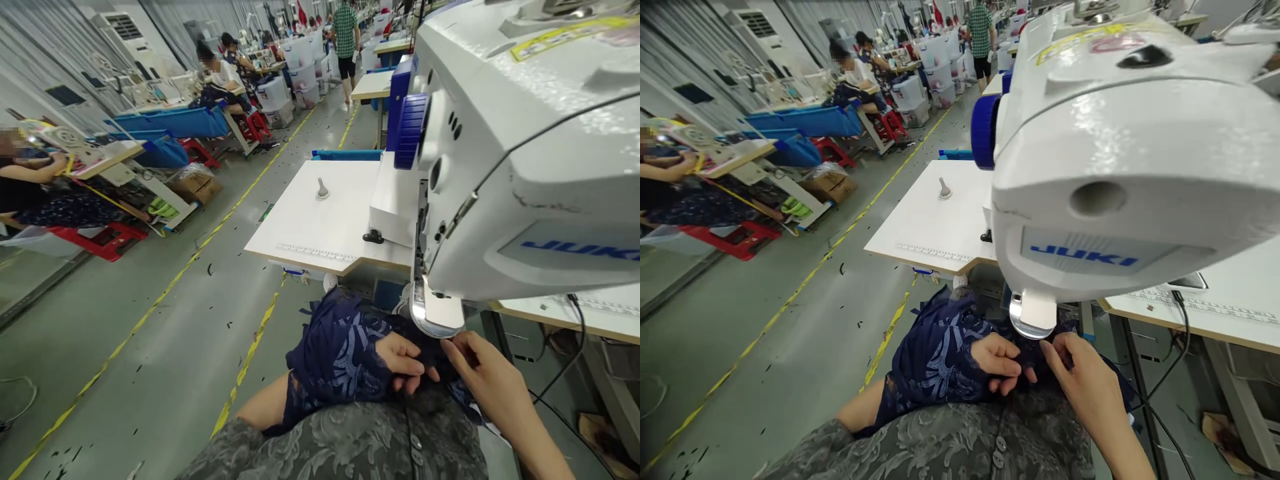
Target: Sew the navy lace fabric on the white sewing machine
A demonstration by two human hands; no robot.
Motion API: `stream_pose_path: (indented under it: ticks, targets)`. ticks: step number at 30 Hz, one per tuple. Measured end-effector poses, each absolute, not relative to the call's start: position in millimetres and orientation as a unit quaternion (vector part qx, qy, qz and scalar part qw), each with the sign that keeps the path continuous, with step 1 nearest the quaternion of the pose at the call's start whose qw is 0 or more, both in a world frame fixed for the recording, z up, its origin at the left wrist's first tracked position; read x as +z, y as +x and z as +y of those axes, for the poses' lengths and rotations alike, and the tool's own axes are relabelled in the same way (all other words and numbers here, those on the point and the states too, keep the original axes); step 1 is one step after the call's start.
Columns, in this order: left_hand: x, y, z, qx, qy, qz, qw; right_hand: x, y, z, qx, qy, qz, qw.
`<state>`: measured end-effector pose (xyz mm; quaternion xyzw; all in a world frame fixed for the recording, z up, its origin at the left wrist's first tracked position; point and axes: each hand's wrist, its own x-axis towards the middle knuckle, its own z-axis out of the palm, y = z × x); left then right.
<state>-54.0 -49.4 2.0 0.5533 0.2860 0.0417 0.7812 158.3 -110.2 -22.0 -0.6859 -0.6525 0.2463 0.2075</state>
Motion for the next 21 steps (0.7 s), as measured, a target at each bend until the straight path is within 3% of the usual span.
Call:
stream_pose_path:
  ticks: [3, 7, 16, 21]
  targets:
    - [-1.1, -53.8, -42.2, 0.004, 0.514, 0.255, 0.819, -8.4, 159.7, -110.5, 0.336, -0.567, -0.711, 0.245]
    - [-0.7, -56.6, -36.1, -0.011, 0.512, 0.273, 0.814, -1.3, 155.0, -110.6, 0.502, -0.504, -0.676, 0.195]
    - [2.4, -66.1, -38.0, 0.032, 0.587, 0.274, 0.761, 29.9, 185.4, -99.2, 0.429, -0.507, -0.738, 0.118]
    - [29.2, -60.9, -24.4, 0.137, 0.607, 0.326, 0.712, 45.6, 192.6, -80.7, 0.408, -0.513, -0.726, 0.208]
